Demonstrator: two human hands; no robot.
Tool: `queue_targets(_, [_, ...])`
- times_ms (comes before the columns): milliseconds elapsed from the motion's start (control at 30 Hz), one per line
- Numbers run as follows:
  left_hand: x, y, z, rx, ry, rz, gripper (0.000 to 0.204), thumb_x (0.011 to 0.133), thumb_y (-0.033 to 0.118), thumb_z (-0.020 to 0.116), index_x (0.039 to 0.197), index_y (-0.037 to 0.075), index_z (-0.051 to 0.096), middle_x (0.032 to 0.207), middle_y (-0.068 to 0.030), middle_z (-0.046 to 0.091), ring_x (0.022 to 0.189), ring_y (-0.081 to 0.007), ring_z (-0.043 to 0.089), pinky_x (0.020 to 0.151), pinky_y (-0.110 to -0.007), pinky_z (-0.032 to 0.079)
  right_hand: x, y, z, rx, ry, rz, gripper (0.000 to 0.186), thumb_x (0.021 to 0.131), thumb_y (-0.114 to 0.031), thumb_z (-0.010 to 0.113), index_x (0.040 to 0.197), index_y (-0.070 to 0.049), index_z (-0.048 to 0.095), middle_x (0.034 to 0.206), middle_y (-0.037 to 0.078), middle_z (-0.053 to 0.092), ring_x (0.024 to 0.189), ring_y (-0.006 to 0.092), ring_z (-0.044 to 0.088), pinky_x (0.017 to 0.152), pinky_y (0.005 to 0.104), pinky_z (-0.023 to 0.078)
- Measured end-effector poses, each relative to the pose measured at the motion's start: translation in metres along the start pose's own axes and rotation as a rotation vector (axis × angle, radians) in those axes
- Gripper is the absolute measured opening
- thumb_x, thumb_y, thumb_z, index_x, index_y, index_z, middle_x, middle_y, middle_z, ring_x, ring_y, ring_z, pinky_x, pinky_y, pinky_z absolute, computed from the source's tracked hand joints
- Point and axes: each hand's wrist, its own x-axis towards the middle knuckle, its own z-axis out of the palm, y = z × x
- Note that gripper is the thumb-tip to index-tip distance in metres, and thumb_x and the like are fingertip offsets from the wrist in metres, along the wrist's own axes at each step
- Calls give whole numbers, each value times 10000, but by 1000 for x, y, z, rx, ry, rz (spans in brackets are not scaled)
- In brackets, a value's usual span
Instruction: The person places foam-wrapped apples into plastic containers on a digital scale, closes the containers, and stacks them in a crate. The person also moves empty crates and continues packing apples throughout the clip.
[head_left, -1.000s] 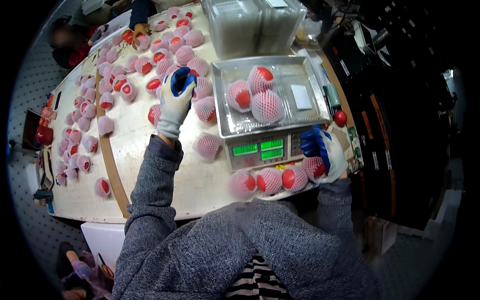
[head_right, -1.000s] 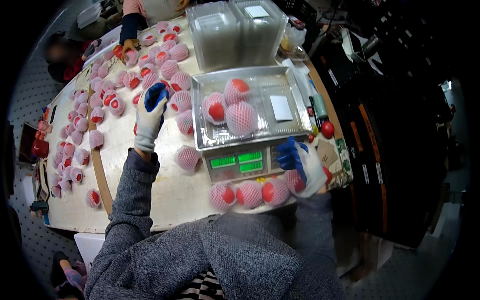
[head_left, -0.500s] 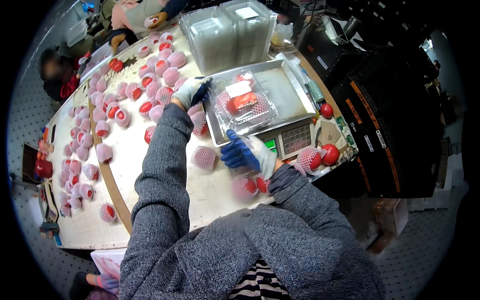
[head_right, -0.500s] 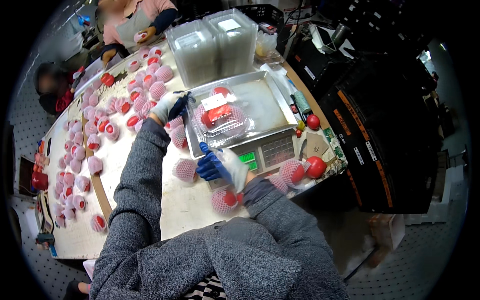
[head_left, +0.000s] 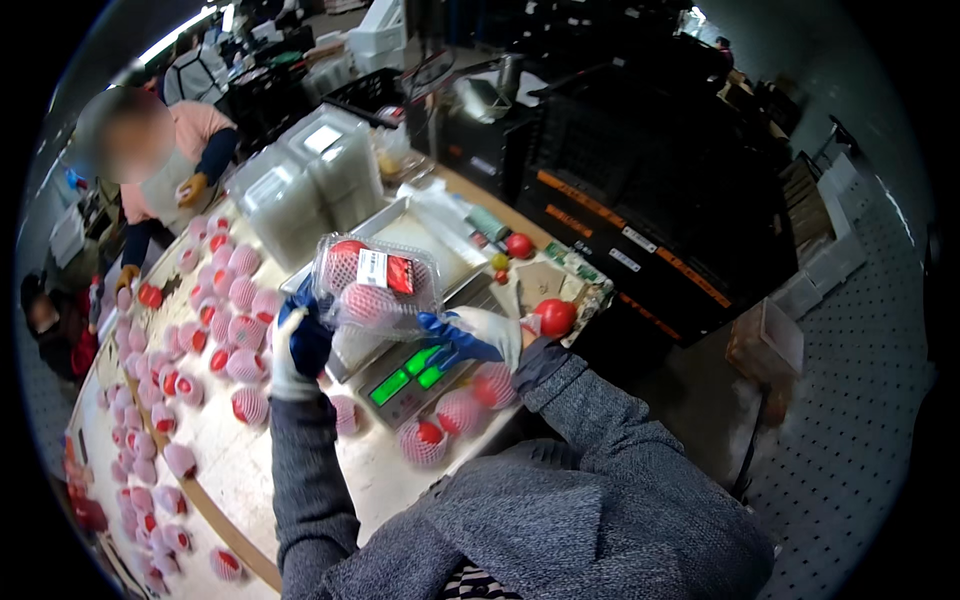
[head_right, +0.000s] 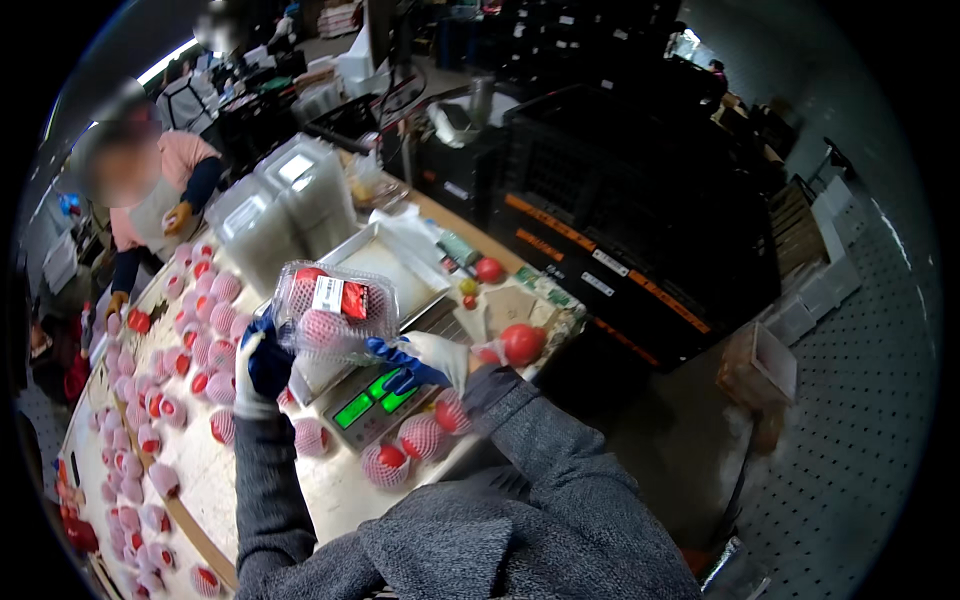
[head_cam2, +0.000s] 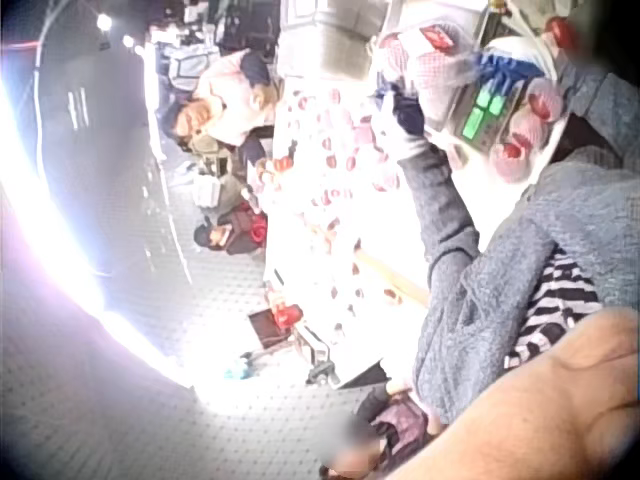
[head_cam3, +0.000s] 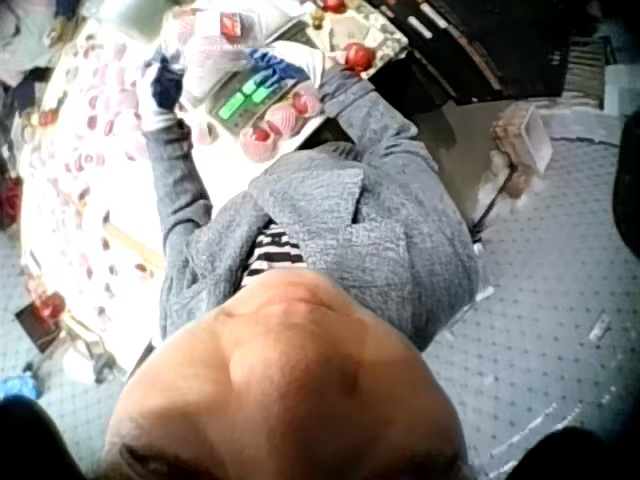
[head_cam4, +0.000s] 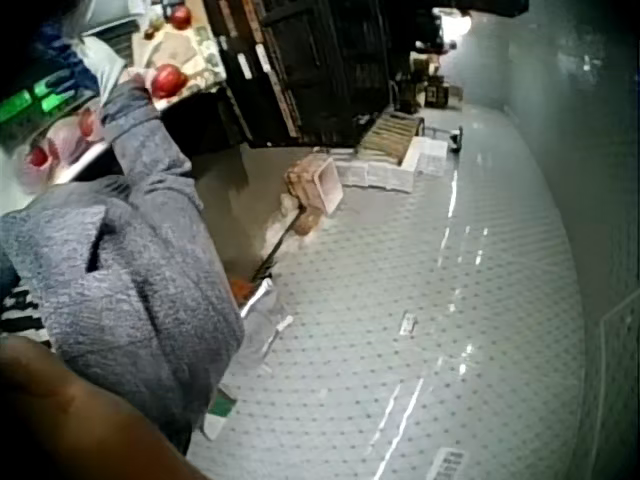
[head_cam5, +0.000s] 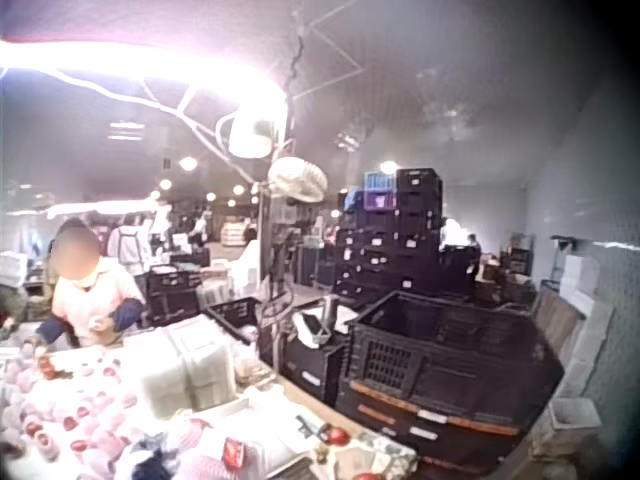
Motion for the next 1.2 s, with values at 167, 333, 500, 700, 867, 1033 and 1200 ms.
queue_targets(167, [-31, 48, 121, -123, -257, 204, 481, 847, 151, 605, 1281, -14, 478, 1344, -101, 459, 987, -137, 529, 950, -299, 401, -47, -53, -3, 593, -185, -693, 531, 971, -342, 445, 1412, -75, 320, 1376, 137, 436, 1208, 269, 484, 1018, 426, 424])
queue_targets(333, [-12, 59, 185, 40, -243, 318, 451, 837, 50, 627, 1262, 11, 481, 1472, -126, 292, 1203, -193, 467, 1010, -326, 373, -134, -151, -81, -531, 487, -1053, 661, 826, -243, 651, 1393, -73, 358, 1378, 139, 427, 1234, 265, 454, 1039, 406, 396])
queue_targets(500, [-20, 9, 166, 80, 31, 106, 389, 818, -37, 593, 1202, -26, 534, 1286, -109, 519, 1131, -168, 519, 966, -290, 408, -198, -261, -198, 190, 450, -880, 550, 931, -436, 456, 1363, -98, 418, 1362, 128, 454, 1240, 293, 441, 1023, 443, 404])
queue_targets(700, [-71, -35, 131, 4, 331, 51, 425, 832, -32, 541, 1254, -44, 494, 1205, -123, 567, 1094, -219, 560, 969, -332, 431, -216, -309, -395, -51, 831, -408, 548, 971, -458, 251, 1380, -121, 391, 1414, 71, 420, 1269, 261, 411, 1075, 434, 308])
queue_targets(867, [-101, -37, 136, 22, 604, 20, 375, 867, -2, 522, 1239, -51, 508, 1171, -122, 576, 1031, -205, 579, 940, -328, 450, -174, -282, -505, 238, 999, -428, 403, 913, -375, 544, 1109, -28, 602, 1031, 146, 662, 901, 319, 635, 821, 468, 515])
queue_targets(1033, [-99, -41, 155, 227, 631, 55, 295, 865, -6, 536, 1156, -55, 541, 1217, -124, 549, 1015, -183, 568, 925, -306, 442, -149, -248, -519, -929, 1124, 426, 453, 864, -409, 592, 1082, -14, 629, 1062, 179, 650, 959, 328, 623, 816, 390, 488])
queue_targets(1200, [-102, -38, 162, 726, 575, 79, 269, 772, -49, 586, 1040, -45, 600, 1198, -164, 548, 1174, -256, 504, 979, -312, 391, -152, -291, -447, -1478, 1141, 509, 449, 822, -375, 626, 1093, -17, 644, 1093, 229, 626, 1044, 367, 590, 867, 409, 467])
